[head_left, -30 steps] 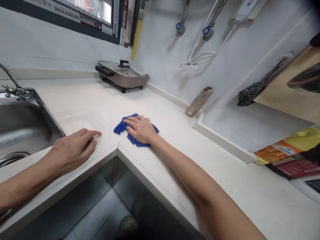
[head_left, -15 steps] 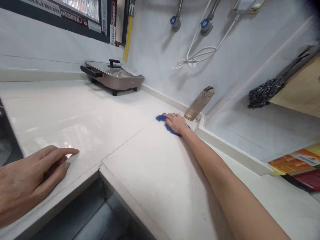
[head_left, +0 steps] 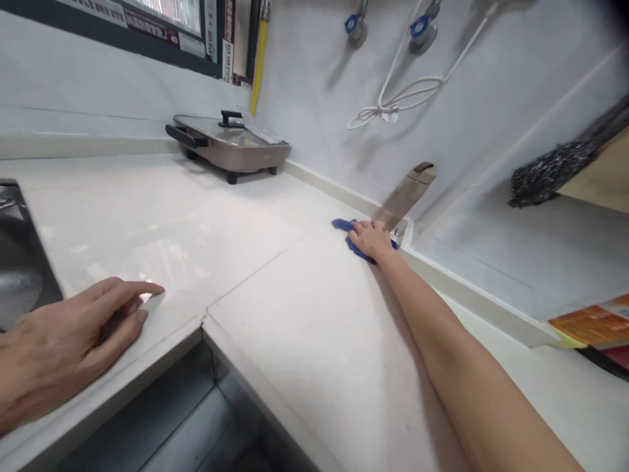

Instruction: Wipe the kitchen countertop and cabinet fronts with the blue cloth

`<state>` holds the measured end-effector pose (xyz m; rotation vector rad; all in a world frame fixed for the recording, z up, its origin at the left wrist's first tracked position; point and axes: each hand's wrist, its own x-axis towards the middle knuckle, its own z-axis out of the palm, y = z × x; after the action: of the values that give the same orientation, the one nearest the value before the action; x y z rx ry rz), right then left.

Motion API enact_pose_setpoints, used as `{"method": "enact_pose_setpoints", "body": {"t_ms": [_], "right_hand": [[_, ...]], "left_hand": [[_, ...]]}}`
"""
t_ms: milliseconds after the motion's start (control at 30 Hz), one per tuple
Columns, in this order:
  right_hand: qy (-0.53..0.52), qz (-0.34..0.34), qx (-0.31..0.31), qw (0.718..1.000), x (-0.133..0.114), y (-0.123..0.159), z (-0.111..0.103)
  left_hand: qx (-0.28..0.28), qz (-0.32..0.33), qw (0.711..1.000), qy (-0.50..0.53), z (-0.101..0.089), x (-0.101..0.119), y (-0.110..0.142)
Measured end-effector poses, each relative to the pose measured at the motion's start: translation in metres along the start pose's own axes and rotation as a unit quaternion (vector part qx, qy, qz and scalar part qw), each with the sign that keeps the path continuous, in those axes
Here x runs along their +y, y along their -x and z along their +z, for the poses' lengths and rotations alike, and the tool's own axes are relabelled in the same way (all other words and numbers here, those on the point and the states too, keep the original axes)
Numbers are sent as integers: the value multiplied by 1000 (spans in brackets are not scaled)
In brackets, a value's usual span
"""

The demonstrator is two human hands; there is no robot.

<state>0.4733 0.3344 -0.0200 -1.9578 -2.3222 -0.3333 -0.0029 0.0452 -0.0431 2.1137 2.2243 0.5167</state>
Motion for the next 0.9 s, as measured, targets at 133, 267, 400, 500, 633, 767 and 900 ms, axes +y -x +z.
{"method": "enact_pose_setpoints", "body": {"t_ms": [133,267,400,500,633,767,900], "right_hand": [[10,-22,-14,1000,-26,31,-9],[7,-71,-31,997,-59,81,-26],[-10,-131,-21,991,-86,154,-50],[-34,-174,1,984,-89,217,-62],[-61,-187,25,980,-64,300,-70],[-83,-164,60,981,-16,378,-77],[-89,-108,64,988,37,458,-83]], "left_hand": [[-34,-11,999,12,-11,11,-4],[-41,-4,999,-2,-20,22,-6],[-58,5,998,1,-33,34,0],[-54,25,998,-3,-45,46,8],[-50,44,997,-37,-55,58,19],[-55,34,996,-62,-58,60,23],[-56,43,995,-73,-53,54,22]]}}
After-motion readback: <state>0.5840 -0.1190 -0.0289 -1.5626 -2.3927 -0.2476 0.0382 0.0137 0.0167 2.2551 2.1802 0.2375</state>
